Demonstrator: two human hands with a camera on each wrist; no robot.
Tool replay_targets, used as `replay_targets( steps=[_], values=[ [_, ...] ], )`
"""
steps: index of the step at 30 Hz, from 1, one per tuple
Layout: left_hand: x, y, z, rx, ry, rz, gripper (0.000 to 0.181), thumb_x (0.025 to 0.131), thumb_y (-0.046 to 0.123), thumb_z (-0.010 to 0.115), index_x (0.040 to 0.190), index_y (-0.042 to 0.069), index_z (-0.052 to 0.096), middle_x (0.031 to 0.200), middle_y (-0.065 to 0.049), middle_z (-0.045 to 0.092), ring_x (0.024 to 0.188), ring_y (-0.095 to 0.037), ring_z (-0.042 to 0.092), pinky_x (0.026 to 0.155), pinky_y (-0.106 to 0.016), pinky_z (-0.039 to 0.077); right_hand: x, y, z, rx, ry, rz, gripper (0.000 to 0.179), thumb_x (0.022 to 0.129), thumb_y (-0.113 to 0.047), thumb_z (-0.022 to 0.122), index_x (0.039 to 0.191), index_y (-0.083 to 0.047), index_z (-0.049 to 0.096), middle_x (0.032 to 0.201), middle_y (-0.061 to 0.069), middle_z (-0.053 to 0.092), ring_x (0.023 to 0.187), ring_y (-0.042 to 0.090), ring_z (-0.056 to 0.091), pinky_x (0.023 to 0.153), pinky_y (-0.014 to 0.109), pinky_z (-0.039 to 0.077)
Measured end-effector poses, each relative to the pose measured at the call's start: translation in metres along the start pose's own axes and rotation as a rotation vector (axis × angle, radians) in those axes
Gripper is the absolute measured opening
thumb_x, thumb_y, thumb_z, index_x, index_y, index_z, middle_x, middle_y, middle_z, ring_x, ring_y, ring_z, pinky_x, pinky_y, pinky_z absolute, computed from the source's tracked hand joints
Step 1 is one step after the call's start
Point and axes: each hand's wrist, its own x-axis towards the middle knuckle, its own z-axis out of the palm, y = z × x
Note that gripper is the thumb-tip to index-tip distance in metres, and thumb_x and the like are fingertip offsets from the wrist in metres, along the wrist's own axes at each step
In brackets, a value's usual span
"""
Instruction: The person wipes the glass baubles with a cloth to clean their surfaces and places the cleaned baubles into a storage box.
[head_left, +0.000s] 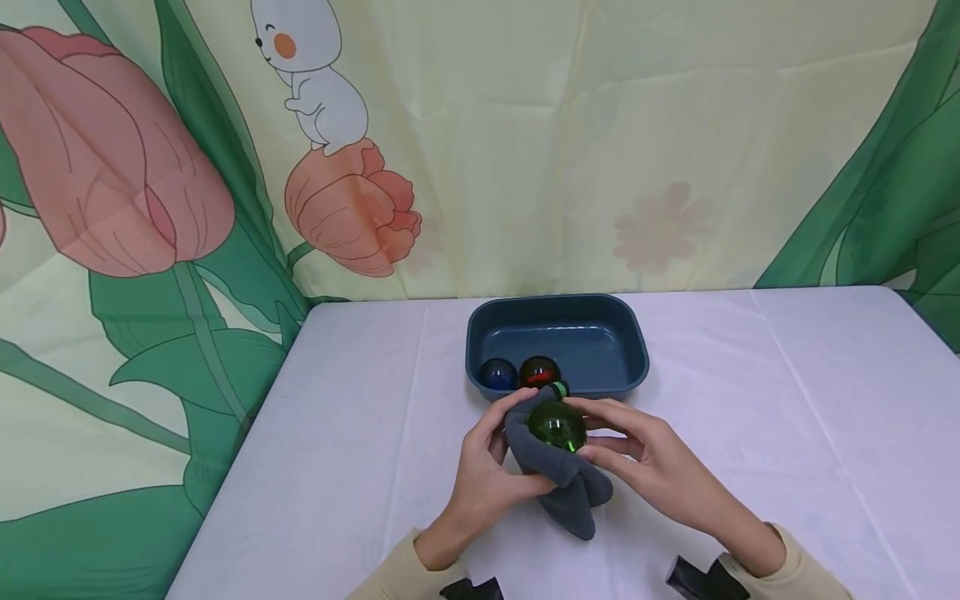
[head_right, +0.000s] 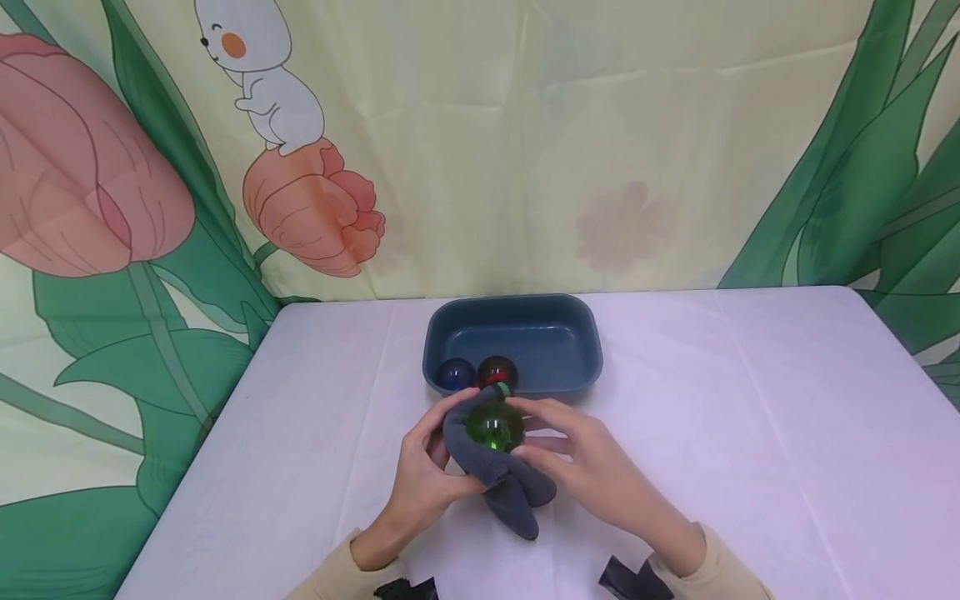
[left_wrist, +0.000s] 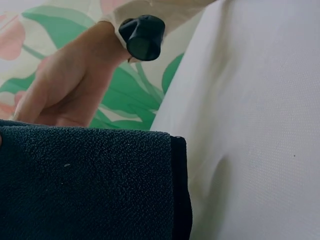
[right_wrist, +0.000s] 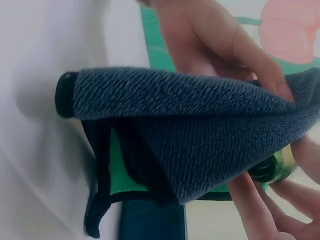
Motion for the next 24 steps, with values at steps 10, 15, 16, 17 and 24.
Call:
replay_targets(
  steps=[10, 15, 16, 17, 24],
  values=[
    [0.001, -0.003, -0.001, 0.004, -0.005, 0.046, 0.079, 0.069, -0.008, 0.082, 0.140, 0.008, 0.051, 0.136, -0.014, 0.055, 0.121, -0.023, 0.059, 0.106, -0.033, 0.047, -0.004, 0.003, -0.003, -0.197, 0.071, -0.251, 0.061, 0.083, -0.003, 0.077, 0.140, -0.015, 0.056, 0.136, 0.003, 0.058, 0.121, 0.009, 0.059, 0.093, 0.023, 0.055],
    [0.002, -0.005, -0.002, -0.002, -0.004, 0.067, 0.078, 0.069, -0.010, 0.082, 0.140, 0.005, 0.051, 0.134, -0.016, 0.057, 0.119, -0.022, 0.061, 0.105, -0.032, 0.048, -0.003, 0.008, -0.003, -0.317, 0.091, -0.362, 0.069, 0.075, 0.004, 0.082, 0.137, -0.016, 0.060, 0.137, 0.000, 0.057, 0.127, 0.005, 0.053, 0.100, 0.013, 0.046],
    [0.002, -0.005, -0.002, -0.002, -0.003, 0.066, 0.078, 0.069, -0.010, 0.082, 0.139, 0.005, 0.051, 0.134, -0.016, 0.057, 0.119, -0.022, 0.061, 0.105, -0.032, 0.049, -0.003, 0.009, -0.002, -0.331, 0.092, -0.366, 0.064, 0.078, -0.003, 0.082, 0.137, -0.017, 0.060, 0.138, -0.001, 0.057, 0.129, 0.005, 0.052, 0.101, 0.013, 0.045],
    [0.002, -0.004, -0.002, 0.000, -0.002, 0.065, 0.078, 0.069, -0.009, 0.082, 0.139, 0.005, 0.051, 0.134, -0.016, 0.056, 0.119, -0.022, 0.061, 0.105, -0.032, 0.049, -0.003, 0.010, -0.002, -0.343, 0.095, -0.378, 0.058, 0.082, -0.011, 0.080, 0.136, -0.015, 0.060, 0.137, 0.001, 0.057, 0.129, 0.006, 0.052, 0.101, 0.013, 0.045],
    [0.002, 0.000, -0.003, 0.012, -0.002, 0.037, 0.079, 0.069, -0.008, 0.083, 0.140, 0.008, 0.052, 0.138, -0.014, 0.056, 0.122, -0.023, 0.059, 0.106, -0.032, 0.047, -0.003, 0.011, 0.001, -0.384, 0.095, -0.427, 0.054, 0.096, -0.045, 0.053, 0.138, -0.012, 0.058, 0.138, 0.005, 0.056, 0.129, 0.006, 0.050, 0.101, 0.013, 0.044]
  ],
)
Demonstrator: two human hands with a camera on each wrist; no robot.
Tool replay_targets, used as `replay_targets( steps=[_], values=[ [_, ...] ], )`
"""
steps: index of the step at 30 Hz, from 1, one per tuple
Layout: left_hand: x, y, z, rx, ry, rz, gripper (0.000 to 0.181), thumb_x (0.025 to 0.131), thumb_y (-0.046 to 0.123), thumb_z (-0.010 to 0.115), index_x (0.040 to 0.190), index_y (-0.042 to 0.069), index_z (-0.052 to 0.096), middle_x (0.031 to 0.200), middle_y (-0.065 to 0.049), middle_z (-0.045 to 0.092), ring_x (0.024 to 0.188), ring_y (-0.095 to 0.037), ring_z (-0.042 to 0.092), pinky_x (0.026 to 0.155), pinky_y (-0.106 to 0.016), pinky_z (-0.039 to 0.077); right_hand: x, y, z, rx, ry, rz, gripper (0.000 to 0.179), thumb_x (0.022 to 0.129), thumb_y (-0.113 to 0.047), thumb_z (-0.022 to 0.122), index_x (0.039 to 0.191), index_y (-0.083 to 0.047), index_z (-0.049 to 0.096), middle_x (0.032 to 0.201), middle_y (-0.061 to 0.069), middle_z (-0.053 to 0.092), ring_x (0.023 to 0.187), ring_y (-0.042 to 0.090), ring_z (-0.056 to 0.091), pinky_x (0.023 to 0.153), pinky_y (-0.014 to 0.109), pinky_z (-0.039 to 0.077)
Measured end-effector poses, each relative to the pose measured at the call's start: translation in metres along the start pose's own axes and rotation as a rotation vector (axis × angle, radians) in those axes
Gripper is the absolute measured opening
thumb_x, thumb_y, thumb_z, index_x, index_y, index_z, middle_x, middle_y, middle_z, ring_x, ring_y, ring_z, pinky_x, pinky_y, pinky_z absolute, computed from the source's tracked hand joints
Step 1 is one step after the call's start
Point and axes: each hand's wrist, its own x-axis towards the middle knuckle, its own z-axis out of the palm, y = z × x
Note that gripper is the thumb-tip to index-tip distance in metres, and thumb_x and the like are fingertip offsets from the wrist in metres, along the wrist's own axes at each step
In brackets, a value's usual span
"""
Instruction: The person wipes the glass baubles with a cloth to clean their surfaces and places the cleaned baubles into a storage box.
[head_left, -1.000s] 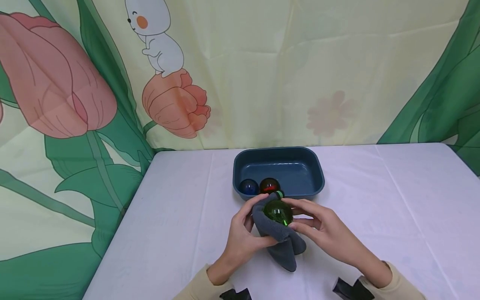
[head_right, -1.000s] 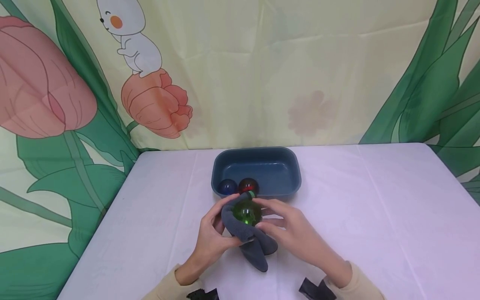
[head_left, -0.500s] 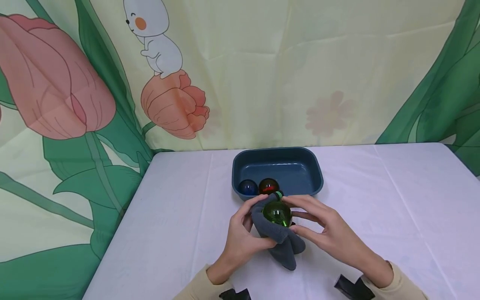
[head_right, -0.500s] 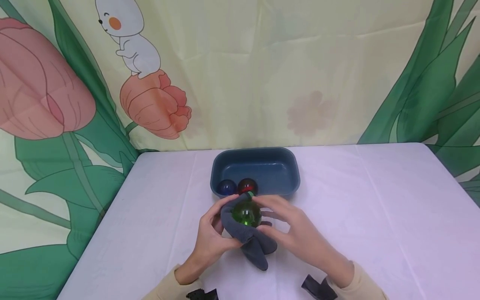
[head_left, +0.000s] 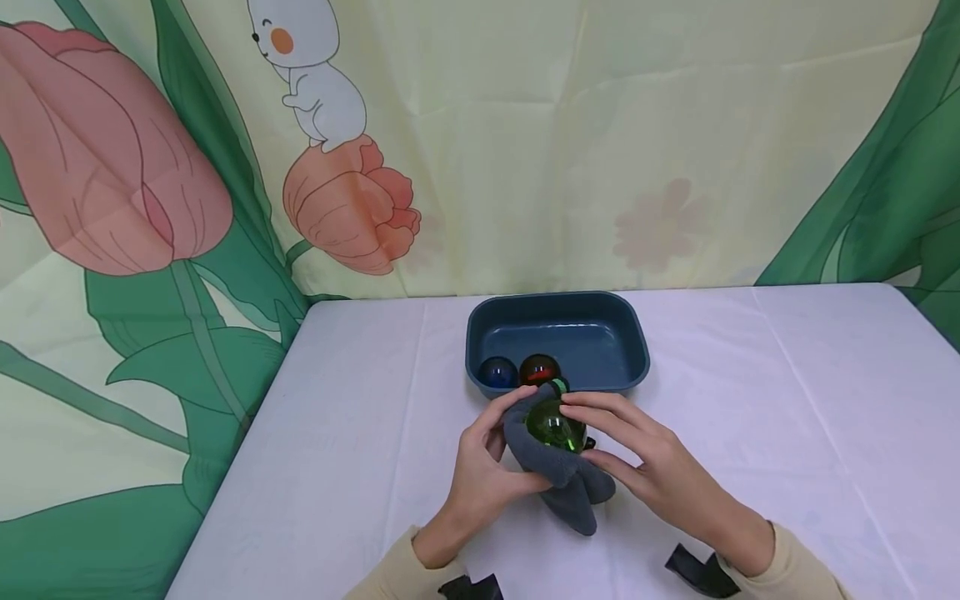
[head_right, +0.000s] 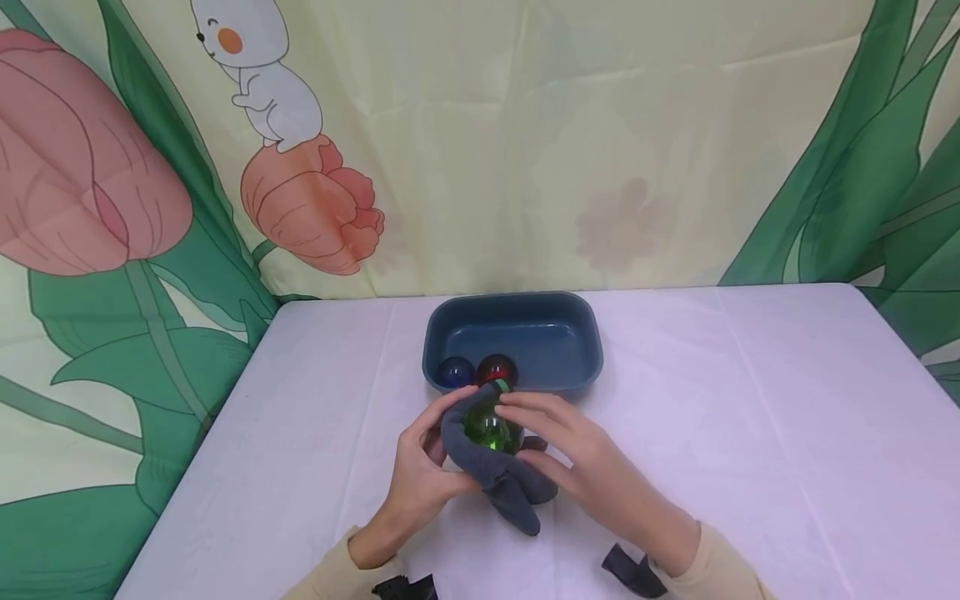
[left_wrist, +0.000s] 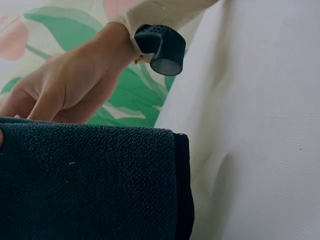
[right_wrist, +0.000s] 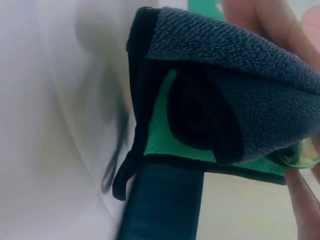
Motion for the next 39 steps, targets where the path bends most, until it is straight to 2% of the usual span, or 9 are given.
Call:
replay_targets(
  steps=[4, 9, 13, 16, 21, 24, 29, 36, 39],
  values=[
    [0.000, 0.003, 0.000, -0.001, -0.009, -0.026, 0.079, 0.070, -0.008, 0.083, 0.140, 0.010, 0.052, 0.138, -0.013, 0.057, 0.122, -0.023, 0.059, 0.106, -0.032, 0.047, 0.001, -0.003, -0.001, 0.018, 0.015, 0.001, 0.049, 0.092, -0.025, 0.068, 0.138, -0.011, 0.058, 0.136, 0.005, 0.056, 0.127, 0.006, 0.052, 0.098, 0.013, 0.047],
    [-0.001, 0.004, 0.000, 0.013, -0.012, -0.039, 0.078, 0.071, -0.007, 0.083, 0.140, 0.011, 0.052, 0.134, -0.014, 0.059, 0.120, -0.023, 0.061, 0.106, -0.033, 0.047, 0.003, -0.006, -0.002, 0.101, 0.015, 0.082, 0.068, 0.076, 0.008, 0.078, 0.138, -0.012, 0.058, 0.135, 0.003, 0.056, 0.126, 0.004, 0.053, 0.092, 0.019, 0.053],
    [-0.001, 0.002, 0.000, 0.024, -0.015, -0.019, 0.079, 0.071, -0.006, 0.083, 0.141, 0.010, 0.052, 0.135, -0.014, 0.059, 0.121, -0.021, 0.060, 0.106, -0.032, 0.047, 0.004, -0.006, -0.003, 0.269, -0.018, 0.225, 0.057, 0.083, 0.001, 0.075, 0.137, -0.012, 0.059, 0.133, 0.005, 0.057, 0.121, 0.005, 0.058, 0.089, 0.028, 0.057],
    [-0.002, 0.001, 0.000, 0.036, -0.035, 0.026, 0.079, 0.071, -0.006, 0.083, 0.142, 0.008, 0.050, 0.137, -0.014, 0.058, 0.122, -0.022, 0.060, 0.106, -0.032, 0.047, 0.006, -0.007, -0.008, 0.401, -0.073, 0.362, 0.050, 0.088, -0.010, 0.073, 0.136, -0.011, 0.059, 0.134, 0.011, 0.057, 0.114, 0.009, 0.063, 0.088, 0.028, 0.058],
    [-0.003, 0.000, 0.002, 0.035, -0.044, 0.059, 0.078, 0.071, -0.006, 0.083, 0.141, 0.006, 0.050, 0.137, -0.016, 0.058, 0.120, -0.023, 0.060, 0.105, -0.032, 0.049, 0.008, -0.007, -0.014, 0.490, -0.156, 0.489, 0.048, 0.092, -0.017, 0.070, 0.137, -0.010, 0.058, 0.139, 0.016, 0.054, 0.113, 0.016, 0.065, 0.087, 0.024, 0.057],
    [-0.003, 0.000, 0.004, 0.011, -0.018, 0.017, 0.080, 0.069, -0.009, 0.082, 0.140, 0.008, 0.052, 0.136, -0.014, 0.058, 0.120, -0.022, 0.060, 0.105, -0.032, 0.048, 0.008, -0.005, -0.012, 0.475, -0.158, 0.473, 0.048, 0.093, -0.017, 0.069, 0.138, -0.010, 0.057, 0.139, 0.016, 0.053, 0.114, 0.019, 0.064, 0.088, 0.025, 0.058],
    [-0.002, 0.000, 0.005, -0.011, 0.010, -0.041, 0.081, 0.066, -0.011, 0.082, 0.139, 0.010, 0.053, 0.135, -0.012, 0.058, 0.121, -0.023, 0.059, 0.107, -0.032, 0.047, 0.005, -0.002, -0.009, 0.340, -0.105, 0.374, 0.051, 0.091, -0.017, 0.071, 0.140, -0.018, 0.055, 0.137, 0.005, 0.055, 0.118, 0.010, 0.061, 0.091, 0.027, 0.057],
    [-0.001, -0.002, 0.005, -0.014, 0.004, -0.020, 0.078, 0.068, -0.009, 0.081, 0.139, 0.009, 0.053, 0.135, -0.013, 0.057, 0.120, -0.024, 0.060, 0.105, -0.034, 0.048, 0.004, -0.002, -0.009, 0.152, -0.057, 0.121, 0.062, 0.081, 0.002, 0.078, 0.137, -0.017, 0.060, 0.139, -0.001, 0.055, 0.128, 0.008, 0.053, 0.100, 0.015, 0.048],
    [-0.001, -0.003, 0.005, -0.018, 0.001, 0.001, 0.077, 0.070, -0.009, 0.080, 0.140, 0.008, 0.052, 0.135, -0.015, 0.057, 0.121, -0.024, 0.060, 0.105, -0.033, 0.048, 0.004, -0.001, -0.007, 0.109, -0.045, 0.091, 0.065, 0.077, 0.005, 0.080, 0.135, -0.016, 0.061, 0.139, -0.001, 0.056, 0.131, 0.008, 0.050, 0.102, 0.014, 0.045]
  ],
)
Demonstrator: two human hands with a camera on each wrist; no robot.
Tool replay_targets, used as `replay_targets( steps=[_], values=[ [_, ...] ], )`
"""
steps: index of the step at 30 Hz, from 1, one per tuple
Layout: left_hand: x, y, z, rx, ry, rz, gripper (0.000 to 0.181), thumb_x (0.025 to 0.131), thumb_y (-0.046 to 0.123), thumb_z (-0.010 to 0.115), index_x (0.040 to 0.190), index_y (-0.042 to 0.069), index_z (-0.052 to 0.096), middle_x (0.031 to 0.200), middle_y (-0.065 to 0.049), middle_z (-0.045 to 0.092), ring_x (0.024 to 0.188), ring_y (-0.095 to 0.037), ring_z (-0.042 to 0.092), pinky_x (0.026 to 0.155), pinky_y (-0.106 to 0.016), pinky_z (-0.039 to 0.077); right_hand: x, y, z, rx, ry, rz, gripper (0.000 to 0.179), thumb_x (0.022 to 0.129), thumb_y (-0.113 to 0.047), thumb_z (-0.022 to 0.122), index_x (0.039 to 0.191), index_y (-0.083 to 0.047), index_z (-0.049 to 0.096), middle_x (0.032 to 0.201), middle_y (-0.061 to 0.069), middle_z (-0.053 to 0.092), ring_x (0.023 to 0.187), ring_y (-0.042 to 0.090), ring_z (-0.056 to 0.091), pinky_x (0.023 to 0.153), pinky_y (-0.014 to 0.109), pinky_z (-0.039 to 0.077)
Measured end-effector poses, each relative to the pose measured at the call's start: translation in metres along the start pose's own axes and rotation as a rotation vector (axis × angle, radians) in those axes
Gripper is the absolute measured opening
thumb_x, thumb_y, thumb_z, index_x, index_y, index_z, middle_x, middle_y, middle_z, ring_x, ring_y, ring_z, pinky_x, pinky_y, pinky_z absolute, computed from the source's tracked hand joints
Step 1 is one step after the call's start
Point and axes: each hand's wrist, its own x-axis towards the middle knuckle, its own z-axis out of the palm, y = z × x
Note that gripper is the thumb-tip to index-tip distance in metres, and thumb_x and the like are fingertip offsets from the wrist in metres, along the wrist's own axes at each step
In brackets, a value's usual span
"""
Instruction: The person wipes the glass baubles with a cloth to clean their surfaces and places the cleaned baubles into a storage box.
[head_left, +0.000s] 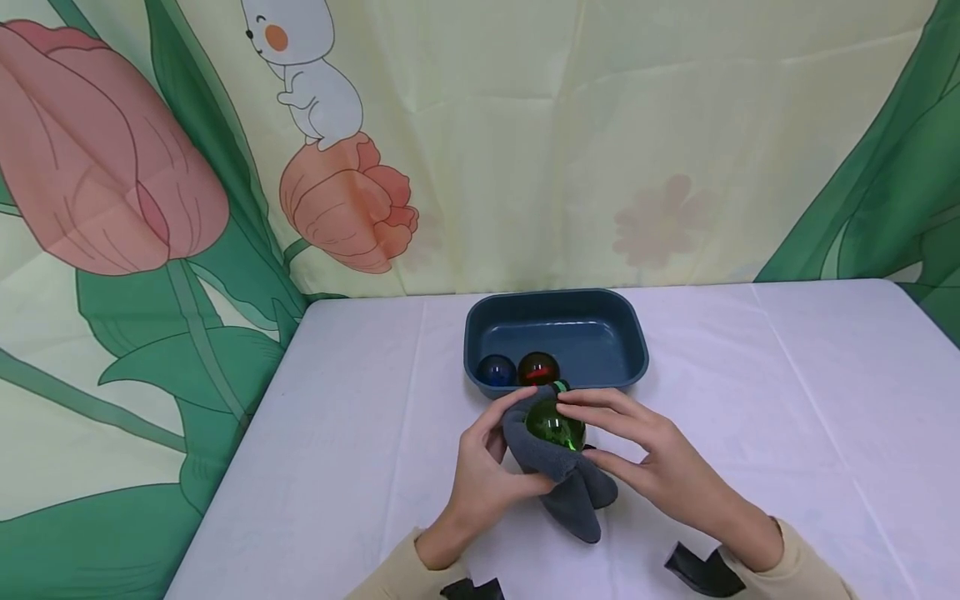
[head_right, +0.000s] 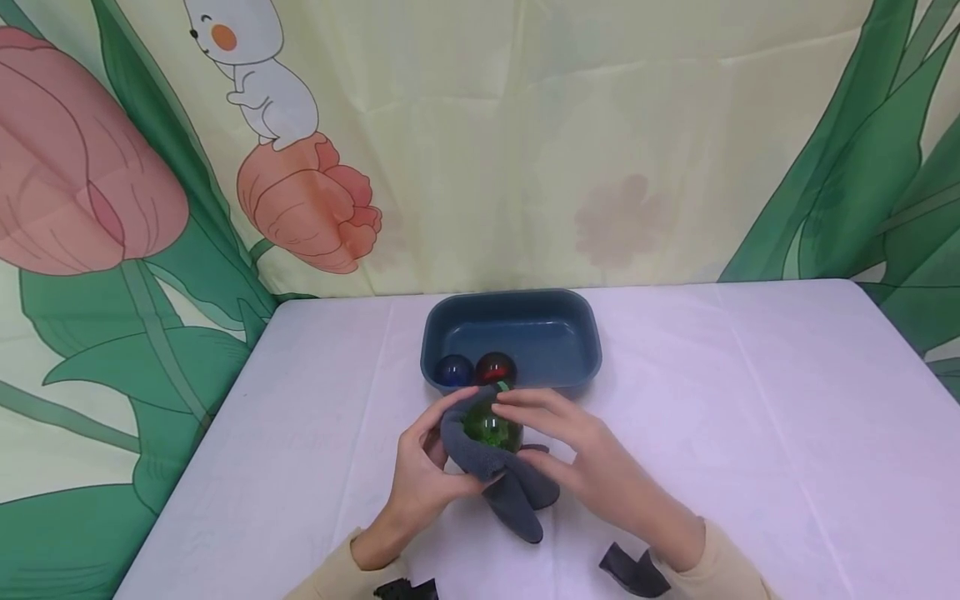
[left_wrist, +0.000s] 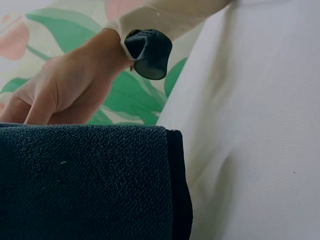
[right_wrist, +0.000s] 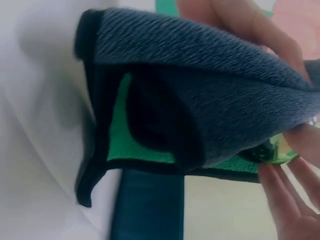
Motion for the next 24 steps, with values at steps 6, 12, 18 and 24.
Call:
replay_targets(
  steps=[6, 12, 18, 24],
  values=[
    [-0.0006, -0.0012, -0.0013, 0.003, -0.007, 0.029, 0.076, 0.073, -0.005, 0.082, 0.141, 0.006, 0.051, 0.134, -0.018, 0.057, 0.119, -0.022, 0.061, 0.105, -0.032, 0.049, -0.0013, 0.0007, 0.0027, -0.051, 0.028, 0.001, 0.068, 0.074, 0.004, 0.082, 0.136, -0.016, 0.061, 0.137, 0.000, 0.057, 0.128, 0.008, 0.053, 0.100, 0.013, 0.045],
    [-0.0002, -0.0011, -0.0018, 0.011, -0.003, 0.037, 0.075, 0.075, -0.004, 0.081, 0.142, 0.006, 0.050, 0.134, -0.017, 0.057, 0.119, -0.023, 0.061, 0.105, -0.032, 0.048, -0.0012, -0.0008, 0.0054, -0.053, 0.062, 0.006, 0.071, 0.073, 0.007, 0.081, 0.137, -0.015, 0.060, 0.135, 0.000, 0.058, 0.125, 0.005, 0.055, 0.097, 0.014, 0.049],
    [-0.0015, -0.0003, -0.0018, 0.013, -0.003, 0.023, 0.076, 0.074, -0.003, 0.082, 0.142, 0.006, 0.050, 0.136, -0.017, 0.057, 0.121, -0.023, 0.060, 0.106, -0.032, 0.047, 0.0019, -0.0028, 0.0021, 0.235, -0.019, 0.205, 0.055, 0.085, -0.003, 0.074, 0.137, -0.008, 0.058, 0.136, 0.011, 0.057, 0.119, 0.005, 0.060, 0.091, 0.026, 0.056],
    [-0.0032, 0.0016, -0.0004, 0.006, 0.003, -0.042, 0.079, 0.071, -0.007, 0.081, 0.141, 0.010, 0.051, 0.138, -0.013, 0.057, 0.124, -0.023, 0.058, 0.107, -0.032, 0.046, 0.0040, -0.0025, -0.0032, 0.410, -0.110, 0.419, 0.055, 0.091, -0.019, 0.072, 0.141, -0.006, 0.054, 0.143, 0.017, 0.052, 0.119, 0.023, 0.061, 0.089, 0.027, 0.058]
  ],
)
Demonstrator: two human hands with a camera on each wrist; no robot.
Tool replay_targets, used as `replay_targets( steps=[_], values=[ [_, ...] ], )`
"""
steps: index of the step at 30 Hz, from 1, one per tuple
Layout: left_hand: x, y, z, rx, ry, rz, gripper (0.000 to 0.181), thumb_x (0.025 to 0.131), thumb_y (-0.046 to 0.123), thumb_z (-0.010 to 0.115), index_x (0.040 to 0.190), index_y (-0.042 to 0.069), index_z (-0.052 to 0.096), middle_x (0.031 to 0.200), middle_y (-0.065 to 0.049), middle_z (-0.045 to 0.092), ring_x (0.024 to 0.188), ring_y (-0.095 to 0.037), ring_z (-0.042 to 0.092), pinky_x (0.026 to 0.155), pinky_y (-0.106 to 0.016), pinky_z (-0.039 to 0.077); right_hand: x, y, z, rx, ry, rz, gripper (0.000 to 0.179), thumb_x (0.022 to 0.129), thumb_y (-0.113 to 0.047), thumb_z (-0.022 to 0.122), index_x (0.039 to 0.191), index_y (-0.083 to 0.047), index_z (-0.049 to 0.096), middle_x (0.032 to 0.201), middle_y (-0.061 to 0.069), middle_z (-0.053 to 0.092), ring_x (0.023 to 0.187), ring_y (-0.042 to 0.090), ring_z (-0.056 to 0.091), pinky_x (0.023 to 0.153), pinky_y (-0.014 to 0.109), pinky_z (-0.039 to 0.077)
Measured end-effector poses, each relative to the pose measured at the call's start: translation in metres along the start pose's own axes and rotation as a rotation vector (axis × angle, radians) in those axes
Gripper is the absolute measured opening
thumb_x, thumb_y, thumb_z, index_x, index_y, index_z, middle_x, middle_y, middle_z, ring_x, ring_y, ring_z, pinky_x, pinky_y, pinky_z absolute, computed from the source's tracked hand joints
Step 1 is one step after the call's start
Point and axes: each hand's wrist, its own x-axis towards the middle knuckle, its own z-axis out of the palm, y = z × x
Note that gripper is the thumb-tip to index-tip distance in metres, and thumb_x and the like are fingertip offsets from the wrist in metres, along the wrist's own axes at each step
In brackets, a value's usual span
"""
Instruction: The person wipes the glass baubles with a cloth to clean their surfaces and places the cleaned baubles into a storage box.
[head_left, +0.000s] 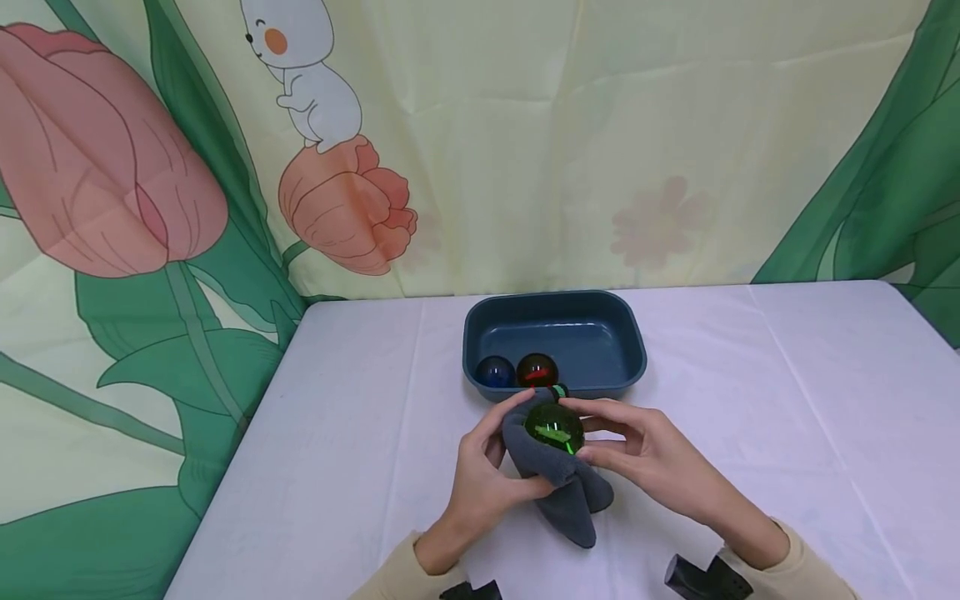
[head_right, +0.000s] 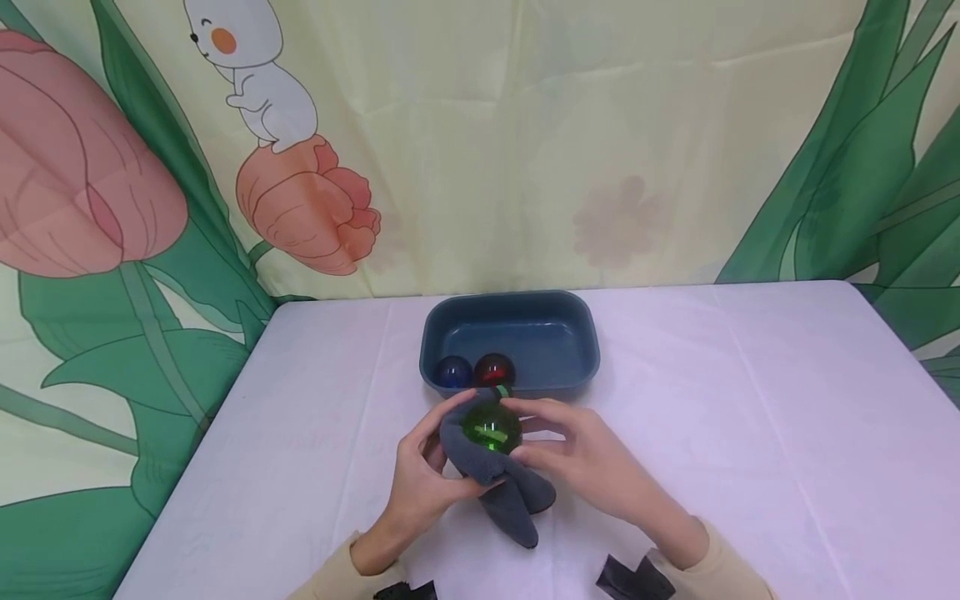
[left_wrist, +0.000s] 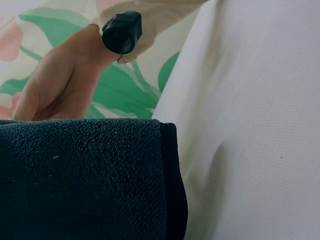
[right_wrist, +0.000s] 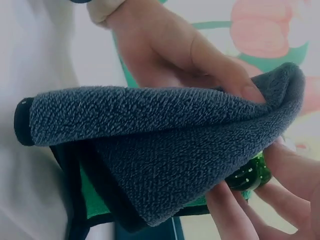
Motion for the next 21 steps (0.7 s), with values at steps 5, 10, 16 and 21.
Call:
replay_targets(
  steps=[5, 10, 16, 21],
  values=[
    [0.0008, 0.0004, -0.0004, -0.014, 0.003, -0.017, 0.078, 0.068, -0.009, 0.081, 0.139, 0.010, 0.053, 0.136, -0.013, 0.058, 0.123, -0.024, 0.059, 0.107, -0.033, 0.046, -0.0015, -0.0004, -0.0004, -0.069, -0.002, -0.041, 0.053, 0.092, -0.019, 0.071, 0.141, -0.008, 0.054, 0.142, 0.017, 0.053, 0.119, 0.024, 0.061, 0.090, 0.027, 0.057],
    [0.0034, -0.0004, -0.0032, -0.014, -0.003, 0.022, 0.078, 0.068, -0.008, 0.082, 0.139, 0.009, 0.054, 0.134, -0.014, 0.059, 0.119, -0.023, 0.062, 0.105, -0.033, 0.048, -0.0053, -0.0050, 0.0000, -0.246, 0.041, -0.170, 0.058, 0.088, -0.014, 0.074, 0.142, -0.016, 0.053, 0.139, 0.006, 0.055, 0.118, 0.013, 0.062, 0.091, 0.027, 0.057],
    [0.0039, -0.0020, -0.0059, -0.021, -0.011, 0.081, 0.076, 0.070, -0.008, 0.082, 0.139, 0.006, 0.053, 0.133, -0.016, 0.059, 0.118, -0.023, 0.062, 0.104, -0.032, 0.049, -0.0052, -0.0039, 0.0019, -0.482, 0.117, -0.460, 0.051, 0.090, -0.026, 0.072, 0.139, -0.016, 0.058, 0.138, 0.000, 0.056, 0.124, 0.008, 0.056, 0.097, 0.014, 0.049],
    [0.0036, 0.0009, -0.0044, -0.039, -0.001, 0.031, 0.076, 0.070, -0.006, 0.082, 0.138, 0.009, 0.054, 0.136, -0.013, 0.058, 0.121, -0.024, 0.061, 0.105, -0.032, 0.048, -0.0037, -0.0005, 0.0055, -0.534, 0.139, -0.532, 0.052, 0.097, -0.046, 0.053, 0.136, -0.013, 0.061, 0.138, 0.003, 0.057, 0.128, 0.009, 0.053, 0.100, 0.011, 0.045]
  ],
)
